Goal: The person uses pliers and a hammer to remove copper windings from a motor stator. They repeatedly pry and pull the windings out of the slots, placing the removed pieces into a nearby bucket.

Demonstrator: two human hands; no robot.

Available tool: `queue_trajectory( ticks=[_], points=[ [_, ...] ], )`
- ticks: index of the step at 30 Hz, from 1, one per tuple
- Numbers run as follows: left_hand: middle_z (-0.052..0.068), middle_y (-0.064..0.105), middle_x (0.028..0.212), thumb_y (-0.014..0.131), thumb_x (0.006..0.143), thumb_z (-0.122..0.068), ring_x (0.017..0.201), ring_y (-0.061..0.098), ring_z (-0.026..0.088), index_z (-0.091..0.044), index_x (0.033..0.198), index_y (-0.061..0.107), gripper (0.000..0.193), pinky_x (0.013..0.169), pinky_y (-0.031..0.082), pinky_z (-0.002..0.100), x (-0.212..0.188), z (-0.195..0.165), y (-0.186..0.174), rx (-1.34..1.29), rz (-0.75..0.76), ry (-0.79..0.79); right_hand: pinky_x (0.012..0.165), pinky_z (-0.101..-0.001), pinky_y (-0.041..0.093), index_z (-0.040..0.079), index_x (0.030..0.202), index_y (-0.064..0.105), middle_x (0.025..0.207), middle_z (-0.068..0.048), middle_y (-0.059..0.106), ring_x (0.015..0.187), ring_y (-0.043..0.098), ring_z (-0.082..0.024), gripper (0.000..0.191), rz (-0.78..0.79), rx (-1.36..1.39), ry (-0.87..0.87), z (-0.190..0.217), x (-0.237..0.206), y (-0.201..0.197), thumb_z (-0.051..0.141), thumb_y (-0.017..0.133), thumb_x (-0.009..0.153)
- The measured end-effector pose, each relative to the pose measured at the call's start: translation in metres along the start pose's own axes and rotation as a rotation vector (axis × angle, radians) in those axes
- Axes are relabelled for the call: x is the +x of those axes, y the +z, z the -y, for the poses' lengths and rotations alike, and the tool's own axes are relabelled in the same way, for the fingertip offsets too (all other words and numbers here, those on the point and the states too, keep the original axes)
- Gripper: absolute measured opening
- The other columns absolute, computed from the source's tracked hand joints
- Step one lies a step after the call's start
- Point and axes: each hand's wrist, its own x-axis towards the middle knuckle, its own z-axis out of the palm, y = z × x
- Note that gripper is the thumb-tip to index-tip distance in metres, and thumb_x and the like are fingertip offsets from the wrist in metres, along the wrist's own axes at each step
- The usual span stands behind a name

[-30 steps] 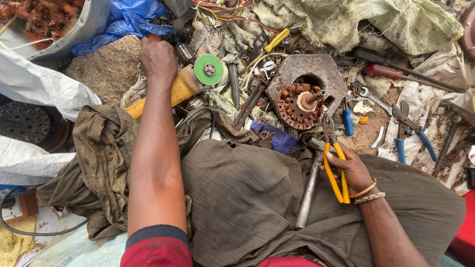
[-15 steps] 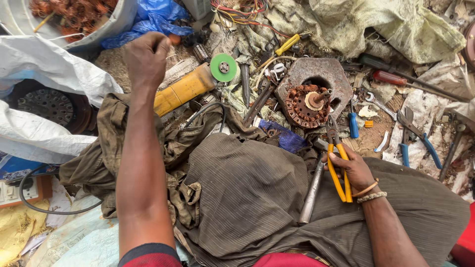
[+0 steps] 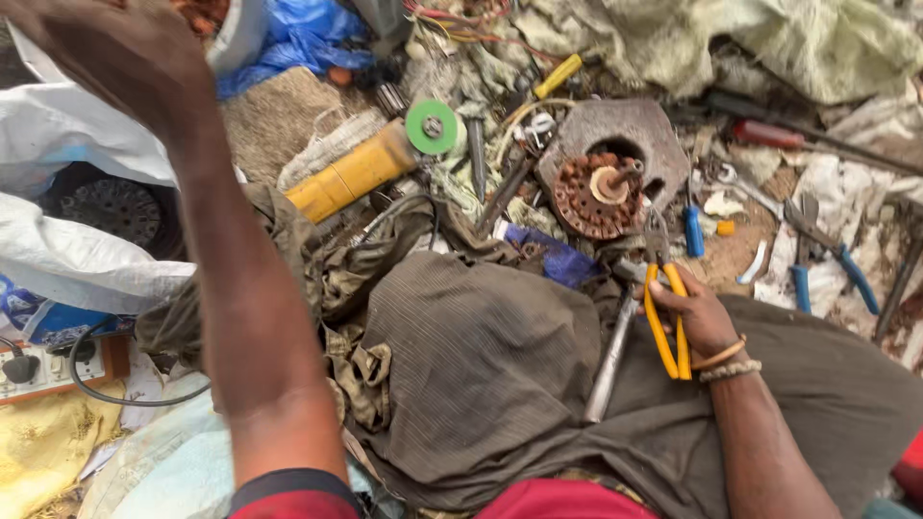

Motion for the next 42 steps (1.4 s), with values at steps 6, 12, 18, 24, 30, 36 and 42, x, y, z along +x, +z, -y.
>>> queue_trajectory(
  ticks=[6, 12, 18, 24, 30, 36, 42],
  points=[
    [0.021, 0.067, 0.135, 0.075, 0.100, -0.037, 0.130, 0.062, 0.035, 0.001, 0.135, 0.064, 0.053, 0.112, 0.047, 0.043, -0.123, -0.242, -0.085, -0.909, 0.841, -0.210, 0.046, -0.0222, 0.044, 0.004, 0.123, 0.055, 0.094, -0.009, 0.073, 0.075, 0.068, -0.014, 0.027, 0.010, 0.039, -0.056, 0.007, -0.005, 0.001, 0.016, 0.060, 0.099],
    [0.014, 0.065, 0.113, 0.052, 0.109, -0.040, 0.108, 0.062, 0.027, -0.009, 0.141, 0.051, 0.044, 0.097, 0.051, 0.043, -0.243, -0.356, -0.104, -1.039, 0.975, 0.105, 0.043, -0.0198, 0.045, 0.006, 0.131, 0.054, 0.093, -0.010, 0.073, 0.077, 0.071, -0.016, 0.032, 0.038, 0.034, 0.012, 0.017, -0.020, 0.010, 0.021, 0.053, 0.102],
    [0.003, 0.068, 0.089, 0.030, 0.111, -0.043, 0.073, 0.063, 0.018, -0.016, 0.124, 0.053, 0.038, 0.071, 0.055, 0.038, -0.262, -0.348, -0.070, -1.286, 1.282, -0.099, 0.039, -0.0203, 0.042, 0.013, 0.148, 0.042, 0.099, -0.008, 0.073, 0.081, 0.075, -0.019, 0.051, 0.079, -0.058, 0.101, 0.035, -0.033, 0.023, 0.024, 0.052, 0.100],
    [0.000, 0.071, 0.084, 0.027, 0.113, -0.049, 0.071, 0.070, 0.014, -0.018, 0.120, 0.052, 0.041, 0.062, 0.054, 0.034, -0.246, -0.332, -0.042, -1.402, 1.363, -0.083, 0.048, -0.0240, 0.052, 0.017, 0.159, 0.032, 0.105, -0.013, 0.075, 0.089, 0.076, -0.022, 0.068, 0.171, -0.091, 0.091, 0.041, -0.048, 0.028, 0.027, 0.056, 0.096],
    [0.001, 0.067, 0.079, 0.031, 0.109, -0.050, 0.066, 0.067, 0.011, -0.019, 0.116, 0.050, 0.037, 0.055, 0.055, 0.032, -0.243, -0.330, -0.042, -1.369, 1.508, -0.156, 0.057, -0.0289, 0.061, 0.018, 0.158, 0.035, 0.109, -0.011, 0.073, 0.087, 0.070, -0.018, 0.069, 0.138, -0.257, 0.084, 0.043, -0.048, 0.025, 0.031, 0.060, 0.095],
    [0.000, 0.068, 0.072, 0.032, 0.108, -0.056, 0.063, 0.068, 0.010, -0.019, 0.110, 0.049, 0.041, 0.055, 0.053, 0.030, -0.242, -0.330, -0.043, -1.348, 1.478, -0.097, 0.058, -0.0328, 0.062, 0.022, 0.159, 0.039, 0.104, -0.007, 0.066, 0.081, 0.066, -0.017, 0.069, 0.145, -0.326, 0.095, 0.052, -0.049, 0.021, 0.032, 0.060, 0.094],
    [-0.002, 0.069, 0.075, 0.033, 0.105, -0.056, 0.060, 0.068, 0.014, -0.018, 0.109, 0.051, 0.042, 0.055, 0.056, 0.035, -0.241, -0.333, -0.045, -1.320, 1.620, -0.067, 0.062, -0.0350, 0.059, 0.024, 0.157, 0.041, 0.108, -0.006, 0.069, 0.087, 0.065, -0.017, 0.063, 0.094, -0.519, 0.114, 0.052, -0.037, 0.023, 0.030, 0.059, 0.096]
  ],
)
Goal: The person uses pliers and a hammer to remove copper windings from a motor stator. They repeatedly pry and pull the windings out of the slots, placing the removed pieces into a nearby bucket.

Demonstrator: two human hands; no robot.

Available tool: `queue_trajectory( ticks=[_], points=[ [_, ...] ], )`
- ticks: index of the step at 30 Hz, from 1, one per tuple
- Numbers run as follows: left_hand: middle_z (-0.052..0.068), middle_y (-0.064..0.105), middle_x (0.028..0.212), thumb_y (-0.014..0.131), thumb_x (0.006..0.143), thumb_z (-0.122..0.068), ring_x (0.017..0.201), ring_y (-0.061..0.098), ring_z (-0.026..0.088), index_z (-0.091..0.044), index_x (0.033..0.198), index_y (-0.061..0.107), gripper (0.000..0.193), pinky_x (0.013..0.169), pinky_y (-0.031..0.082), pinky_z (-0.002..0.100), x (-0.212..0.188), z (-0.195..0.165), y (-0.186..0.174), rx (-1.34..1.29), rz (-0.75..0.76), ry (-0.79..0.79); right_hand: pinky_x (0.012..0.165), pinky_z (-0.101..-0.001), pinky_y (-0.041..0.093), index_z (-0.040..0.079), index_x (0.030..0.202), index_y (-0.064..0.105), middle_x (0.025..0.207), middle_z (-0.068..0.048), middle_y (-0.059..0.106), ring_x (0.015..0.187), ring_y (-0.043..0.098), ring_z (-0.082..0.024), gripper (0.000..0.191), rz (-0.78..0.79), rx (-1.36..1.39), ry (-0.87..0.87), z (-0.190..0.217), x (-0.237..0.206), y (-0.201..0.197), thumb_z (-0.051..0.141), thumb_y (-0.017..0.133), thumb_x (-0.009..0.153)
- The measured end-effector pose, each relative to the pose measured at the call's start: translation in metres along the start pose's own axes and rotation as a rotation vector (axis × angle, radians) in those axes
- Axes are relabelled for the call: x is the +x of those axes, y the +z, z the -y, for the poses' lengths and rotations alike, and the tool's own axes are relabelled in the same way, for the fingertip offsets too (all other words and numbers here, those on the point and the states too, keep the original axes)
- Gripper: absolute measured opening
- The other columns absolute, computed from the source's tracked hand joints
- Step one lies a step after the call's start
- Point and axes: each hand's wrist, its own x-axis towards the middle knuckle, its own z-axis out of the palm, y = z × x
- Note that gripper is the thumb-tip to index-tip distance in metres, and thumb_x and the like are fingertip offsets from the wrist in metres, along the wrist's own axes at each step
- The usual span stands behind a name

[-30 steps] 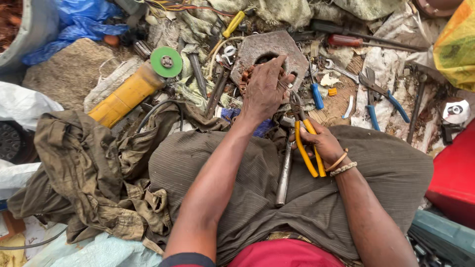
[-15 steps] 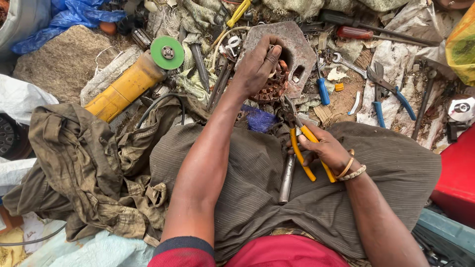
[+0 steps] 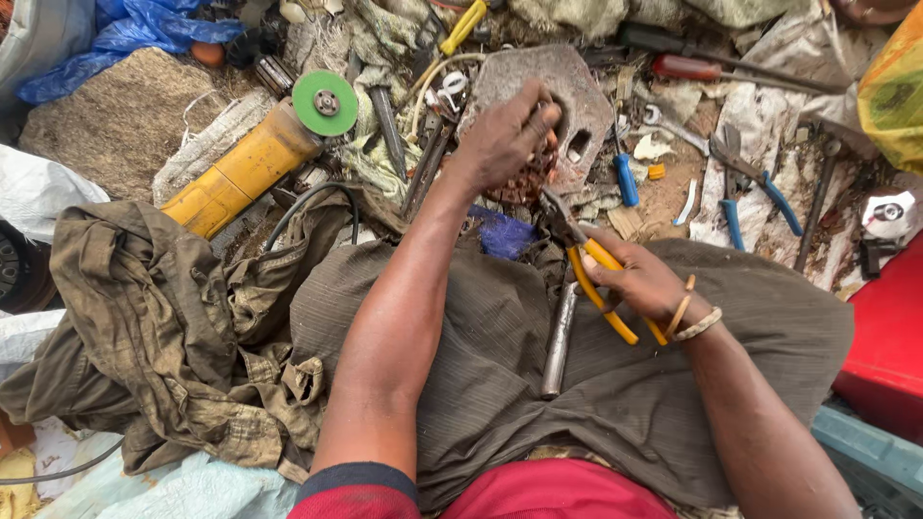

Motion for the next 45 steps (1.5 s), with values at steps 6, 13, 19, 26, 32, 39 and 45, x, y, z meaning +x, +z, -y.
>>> queue_trajectory(
  ticks=[6, 13, 19, 26, 32, 39, 45],
  points=[
    [0.003, 0.058, 0.065, 0.038, 0.108, -0.055, 0.057, 0.061, 0.018, -0.014, 0.107, 0.050, 0.043, 0.055, 0.048, 0.040, -0.005, -0.006, 0.006, 0.139, -0.024, 0.119, 0.078, -0.0332, 0.060, 0.022, 0.154, 0.040, 0.101, -0.009, 0.074, 0.088, 0.075, -0.020, 0.058, 0.025, -0.035, -0.037, 0.003, 0.018, -0.002, 0.028, 0.058, 0.099],
    [0.002, 0.057, 0.068, 0.041, 0.109, -0.056, 0.061, 0.059, 0.018, -0.013, 0.110, 0.052, 0.044, 0.061, 0.046, 0.044, -0.006, -0.006, 0.004, 0.122, -0.089, 0.212, 0.060, -0.0345, 0.053, 0.014, 0.150, 0.045, 0.089, -0.010, 0.062, 0.069, 0.059, -0.019, 0.053, 0.344, 0.866, 0.028, -0.003, 0.015, 0.034, 0.033, 0.053, 0.102],
    [0.003, 0.058, 0.069, 0.043, 0.109, -0.053, 0.062, 0.059, 0.017, -0.017, 0.106, 0.056, 0.038, 0.059, 0.048, 0.042, -0.008, -0.005, 0.008, 0.102, -0.069, 0.157, 0.059, -0.0296, 0.046, 0.011, 0.147, 0.046, 0.084, -0.006, 0.051, 0.067, 0.049, -0.016, 0.050, 0.594, 1.560, -0.135, -0.006, 0.016, 0.078, 0.032, 0.052, 0.102],
    [0.001, 0.059, 0.069, 0.042, 0.108, -0.049, 0.058, 0.061, 0.014, -0.019, 0.102, 0.055, 0.033, 0.056, 0.055, 0.038, -0.007, -0.002, 0.012, 0.000, -0.033, 0.049, 0.049, -0.0318, 0.043, 0.010, 0.130, 0.055, 0.074, -0.004, 0.052, 0.056, 0.048, -0.016, 0.032, -0.147, 0.587, 0.010, -0.009, 0.027, 0.082, 0.020, 0.061, 0.100],
    [0.005, 0.066, 0.076, 0.045, 0.108, -0.053, 0.065, 0.065, 0.022, -0.016, 0.107, 0.058, 0.039, 0.063, 0.051, 0.044, -0.008, -0.005, 0.008, 0.157, -0.081, 0.109, 0.062, -0.0396, 0.049, 0.008, 0.138, 0.052, 0.084, -0.007, 0.064, 0.064, 0.064, -0.023, 0.044, -0.638, -0.558, -0.403, -0.016, 0.026, 0.080, 0.014, 0.069, 0.098],
    [0.013, 0.071, 0.109, 0.056, 0.101, -0.053, 0.100, 0.067, 0.025, -0.015, 0.121, 0.067, 0.044, 0.083, 0.054, 0.043, -0.039, -0.035, -0.009, 0.326, -0.340, 0.203, 0.058, -0.0324, 0.054, 0.006, 0.116, 0.054, 0.084, -0.005, 0.061, 0.066, 0.063, -0.016, 0.037, -0.041, 0.573, -0.089, -0.017, -0.027, 0.072, 0.025, 0.074, 0.091],
    [0.010, 0.075, 0.096, 0.061, 0.102, -0.051, 0.083, 0.071, 0.020, -0.010, 0.109, 0.073, 0.044, 0.076, 0.056, 0.037, -0.081, -0.072, 0.016, 0.152, -0.198, 0.009, 0.075, -0.0241, 0.053, 0.006, 0.122, 0.060, 0.095, -0.005, 0.067, 0.084, 0.064, -0.010, 0.034, 0.042, 0.324, -0.395, 0.012, -0.028, 0.079, 0.033, 0.067, 0.102]
  ],
)
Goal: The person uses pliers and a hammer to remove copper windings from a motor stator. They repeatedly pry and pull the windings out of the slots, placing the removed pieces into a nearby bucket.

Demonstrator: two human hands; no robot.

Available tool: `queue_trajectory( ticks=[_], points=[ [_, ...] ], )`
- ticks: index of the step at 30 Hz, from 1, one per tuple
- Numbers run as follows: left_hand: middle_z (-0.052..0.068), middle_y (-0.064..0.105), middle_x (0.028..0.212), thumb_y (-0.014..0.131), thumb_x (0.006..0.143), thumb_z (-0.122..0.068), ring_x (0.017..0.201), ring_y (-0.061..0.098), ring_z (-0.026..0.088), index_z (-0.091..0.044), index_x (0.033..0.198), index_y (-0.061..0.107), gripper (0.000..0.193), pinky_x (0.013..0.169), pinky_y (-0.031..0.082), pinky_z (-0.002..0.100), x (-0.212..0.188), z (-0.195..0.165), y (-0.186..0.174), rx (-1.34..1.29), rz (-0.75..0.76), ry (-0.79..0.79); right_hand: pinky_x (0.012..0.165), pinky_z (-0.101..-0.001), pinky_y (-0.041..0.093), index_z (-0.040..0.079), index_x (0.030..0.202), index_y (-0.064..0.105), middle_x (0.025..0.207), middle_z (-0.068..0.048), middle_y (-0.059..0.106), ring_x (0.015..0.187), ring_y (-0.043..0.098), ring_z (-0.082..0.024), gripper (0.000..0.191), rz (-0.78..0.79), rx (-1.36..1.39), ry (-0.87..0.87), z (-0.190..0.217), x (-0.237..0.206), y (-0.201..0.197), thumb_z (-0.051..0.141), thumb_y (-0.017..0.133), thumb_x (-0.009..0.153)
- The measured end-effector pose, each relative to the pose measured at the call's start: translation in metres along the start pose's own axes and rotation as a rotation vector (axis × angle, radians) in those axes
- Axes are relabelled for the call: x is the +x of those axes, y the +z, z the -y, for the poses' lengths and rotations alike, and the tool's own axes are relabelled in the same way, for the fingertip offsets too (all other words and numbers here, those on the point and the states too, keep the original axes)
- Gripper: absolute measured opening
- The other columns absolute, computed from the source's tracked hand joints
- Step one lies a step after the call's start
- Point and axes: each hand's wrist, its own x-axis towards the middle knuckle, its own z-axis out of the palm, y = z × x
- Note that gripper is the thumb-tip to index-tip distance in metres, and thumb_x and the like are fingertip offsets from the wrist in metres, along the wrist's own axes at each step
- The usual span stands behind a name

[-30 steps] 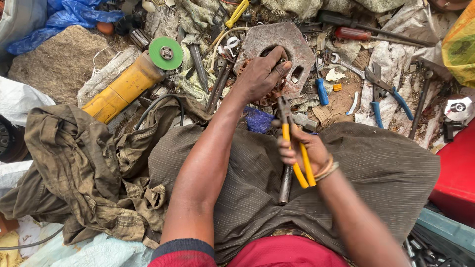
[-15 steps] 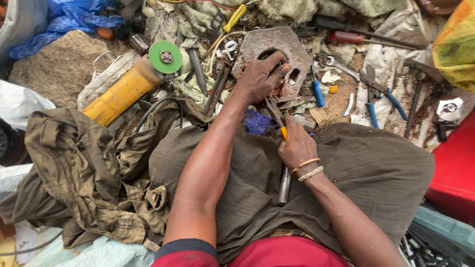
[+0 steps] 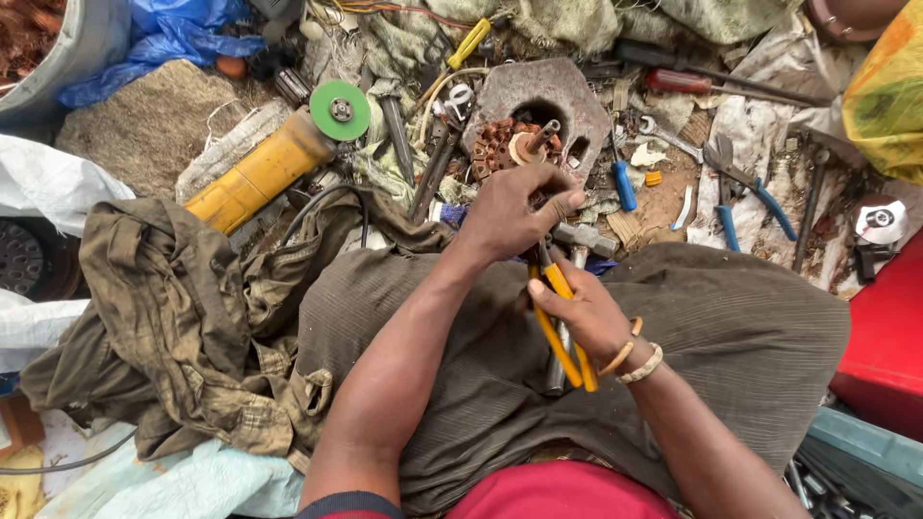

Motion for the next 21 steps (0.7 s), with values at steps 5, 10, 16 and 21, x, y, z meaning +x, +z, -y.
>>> queue_trajectory(
  ticks=[5, 10, 16, 21],
  points=[
    [0.011, 0.073, 0.083, 0.057, 0.109, -0.047, 0.065, 0.066, 0.018, -0.011, 0.102, 0.074, 0.041, 0.056, 0.049, 0.033, 0.020, 0.017, -0.005, 0.103, -0.197, -0.142, 0.054, -0.0268, 0.045, 0.009, 0.127, 0.055, 0.102, -0.008, 0.074, 0.084, 0.072, -0.015, 0.039, 0.049, 0.167, 0.318, 0.014, -0.001, -0.020, 0.032, 0.059, 0.096],
    [0.012, 0.070, 0.095, 0.068, 0.088, -0.050, 0.054, 0.063, 0.015, -0.001, 0.112, 0.067, 0.054, 0.046, 0.050, 0.029, 0.044, 0.045, 0.010, 0.323, -0.256, 0.225, 0.068, -0.0317, 0.056, 0.009, 0.129, 0.051, 0.104, -0.010, 0.072, 0.086, 0.073, -0.022, 0.039, -0.050, 0.369, 0.318, -0.007, -0.002, -0.049, 0.021, 0.063, 0.094],
    [0.005, 0.070, 0.080, 0.060, 0.103, -0.036, 0.060, 0.064, 0.016, -0.008, 0.094, 0.069, 0.031, 0.052, 0.049, 0.037, 0.055, 0.058, 0.022, 0.403, -0.152, 0.166, 0.076, -0.0346, 0.059, 0.003, 0.130, 0.053, 0.103, -0.014, 0.071, 0.084, 0.072, -0.024, 0.037, -0.138, 0.234, 0.255, -0.037, 0.008, -0.068, 0.019, 0.063, 0.099],
    [0.002, 0.071, 0.076, 0.061, 0.100, -0.041, 0.060, 0.064, 0.015, -0.012, 0.093, 0.070, 0.031, 0.054, 0.050, 0.036, 0.059, 0.063, 0.009, 0.185, -0.084, 0.169, 0.076, -0.0324, 0.059, 0.017, 0.157, 0.037, 0.124, -0.006, 0.066, 0.100, 0.069, -0.015, 0.062, -0.171, 0.053, 0.261, -0.038, 0.008, -0.059, 0.025, 0.058, 0.099]
  ],
)
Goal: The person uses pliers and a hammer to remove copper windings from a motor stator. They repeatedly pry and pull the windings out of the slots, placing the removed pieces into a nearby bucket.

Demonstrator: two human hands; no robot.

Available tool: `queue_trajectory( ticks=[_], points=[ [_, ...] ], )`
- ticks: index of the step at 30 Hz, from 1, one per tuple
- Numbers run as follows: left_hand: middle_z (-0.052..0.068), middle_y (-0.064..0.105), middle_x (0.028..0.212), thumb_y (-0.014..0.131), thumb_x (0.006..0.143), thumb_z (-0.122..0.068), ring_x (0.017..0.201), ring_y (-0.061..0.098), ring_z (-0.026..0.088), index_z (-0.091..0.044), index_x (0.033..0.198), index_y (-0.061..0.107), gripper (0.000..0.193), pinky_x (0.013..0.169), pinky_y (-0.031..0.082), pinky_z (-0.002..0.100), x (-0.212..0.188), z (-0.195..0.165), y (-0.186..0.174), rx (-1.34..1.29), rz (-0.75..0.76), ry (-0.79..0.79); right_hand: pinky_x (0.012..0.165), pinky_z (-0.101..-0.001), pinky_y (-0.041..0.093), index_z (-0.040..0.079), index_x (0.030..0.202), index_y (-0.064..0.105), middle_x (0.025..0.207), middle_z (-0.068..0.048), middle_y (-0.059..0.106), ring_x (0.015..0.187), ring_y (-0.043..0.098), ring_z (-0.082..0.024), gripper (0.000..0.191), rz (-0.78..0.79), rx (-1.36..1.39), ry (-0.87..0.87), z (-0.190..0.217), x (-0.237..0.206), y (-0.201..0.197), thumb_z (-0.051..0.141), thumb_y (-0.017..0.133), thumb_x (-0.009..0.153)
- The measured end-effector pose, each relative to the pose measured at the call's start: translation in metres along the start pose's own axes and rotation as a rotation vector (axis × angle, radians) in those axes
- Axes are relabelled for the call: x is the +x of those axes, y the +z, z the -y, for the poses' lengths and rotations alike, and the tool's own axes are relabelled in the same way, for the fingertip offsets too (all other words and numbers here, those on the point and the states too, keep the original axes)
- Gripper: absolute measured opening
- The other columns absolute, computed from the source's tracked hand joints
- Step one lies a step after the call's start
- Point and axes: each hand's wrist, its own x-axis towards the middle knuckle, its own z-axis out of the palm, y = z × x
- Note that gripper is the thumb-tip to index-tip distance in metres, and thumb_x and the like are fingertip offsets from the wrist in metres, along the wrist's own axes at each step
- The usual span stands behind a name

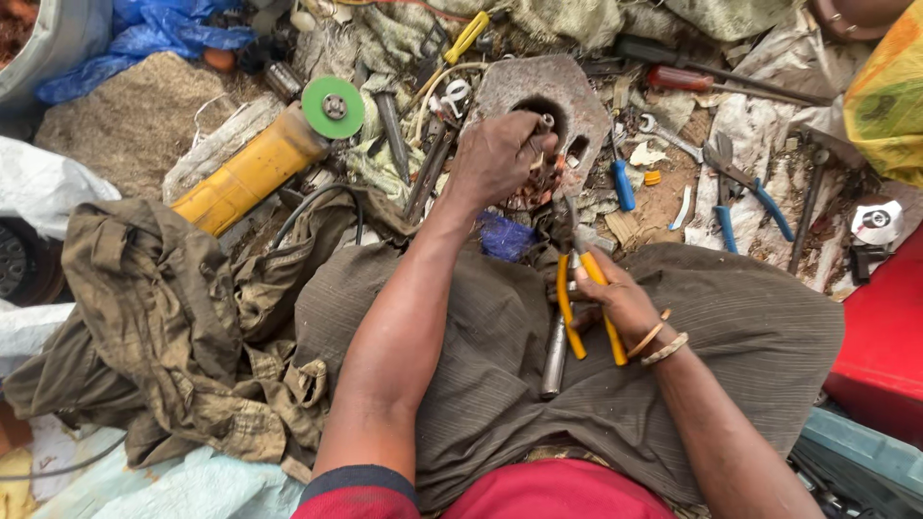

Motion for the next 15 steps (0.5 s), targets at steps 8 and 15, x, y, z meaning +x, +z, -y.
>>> queue_trajectory(
  ticks=[8, 15],
  points=[
    [0.001, 0.066, 0.070, 0.062, 0.101, -0.042, 0.059, 0.059, 0.014, -0.012, 0.087, 0.067, 0.034, 0.057, 0.048, 0.036, 0.008, -0.004, 0.002, 0.027, 0.133, -0.029, 0.066, -0.0337, 0.064, 0.020, 0.158, 0.038, 0.124, -0.007, 0.063, 0.100, 0.064, -0.020, 0.065, 0.094, 0.018, 0.103, 0.005, -0.007, 0.000, 0.031, 0.057, 0.097],
    [-0.003, 0.065, 0.067, 0.060, 0.100, -0.043, 0.056, 0.055, 0.012, -0.014, 0.086, 0.067, 0.033, 0.056, 0.047, 0.033, 0.009, 0.000, 0.001, 0.022, 0.170, -0.054, 0.065, -0.0374, 0.064, 0.023, 0.159, 0.035, 0.118, -0.008, 0.062, 0.096, 0.063, -0.018, 0.068, 0.016, -0.229, 0.100, 0.019, -0.009, -0.003, 0.037, 0.057, 0.096]
  ],
)
